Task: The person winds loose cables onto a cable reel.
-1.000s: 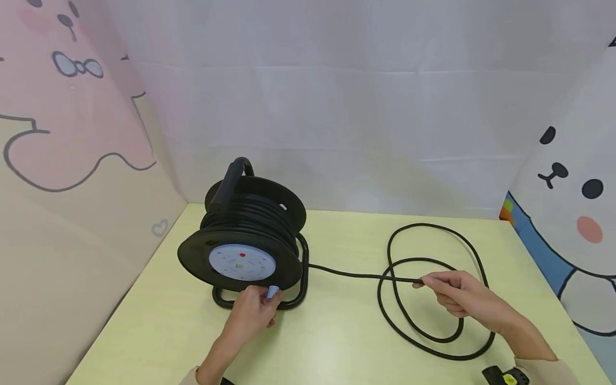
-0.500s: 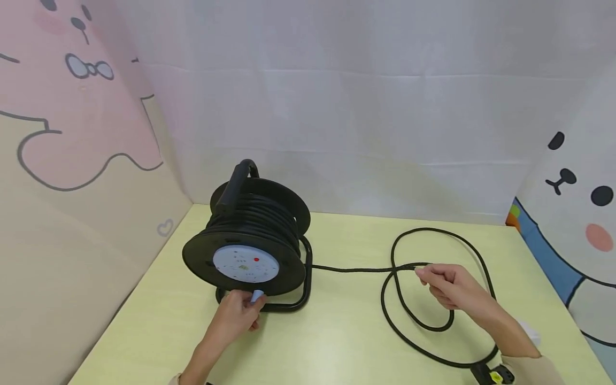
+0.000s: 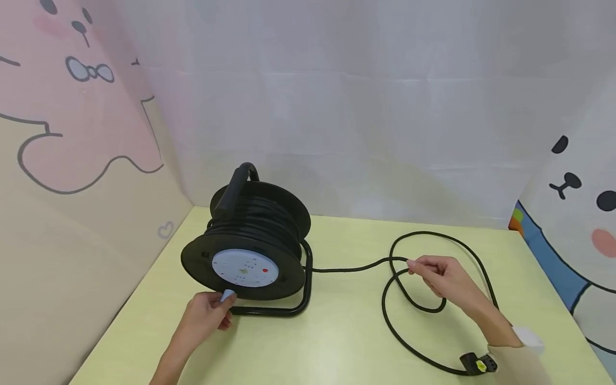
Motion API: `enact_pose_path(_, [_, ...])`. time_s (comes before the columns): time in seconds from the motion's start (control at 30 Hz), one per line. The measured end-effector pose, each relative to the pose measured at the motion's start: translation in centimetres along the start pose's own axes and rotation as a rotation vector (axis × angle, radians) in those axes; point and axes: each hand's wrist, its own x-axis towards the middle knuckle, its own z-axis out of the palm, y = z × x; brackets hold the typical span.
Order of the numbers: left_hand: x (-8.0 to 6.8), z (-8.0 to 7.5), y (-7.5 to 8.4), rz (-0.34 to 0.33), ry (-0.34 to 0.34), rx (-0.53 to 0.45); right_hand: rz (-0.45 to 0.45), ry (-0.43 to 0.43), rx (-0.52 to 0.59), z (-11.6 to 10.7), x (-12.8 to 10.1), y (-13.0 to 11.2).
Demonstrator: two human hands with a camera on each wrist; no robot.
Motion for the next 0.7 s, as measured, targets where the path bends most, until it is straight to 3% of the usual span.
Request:
enact_pose_path(0.13, [0.0, -1.7, 0.2, -0.034, 0.035, -0.049, 0.009, 0.01, -0.022, 0.2, 0.2, 0.0])
enact_pose_path(0.4, [0.1, -4.9, 1.2, -0.082, 0.063, -0.148, -0.064, -0.076, -0.085, 1.1, 1.4, -0.5])
enact_pose_path(0.7, [-0.2, -7.1, 4.1, -0.05, 0.067, -0.241, -0.156, -0.15, -0.126, 2.7, 1.9, -0.8])
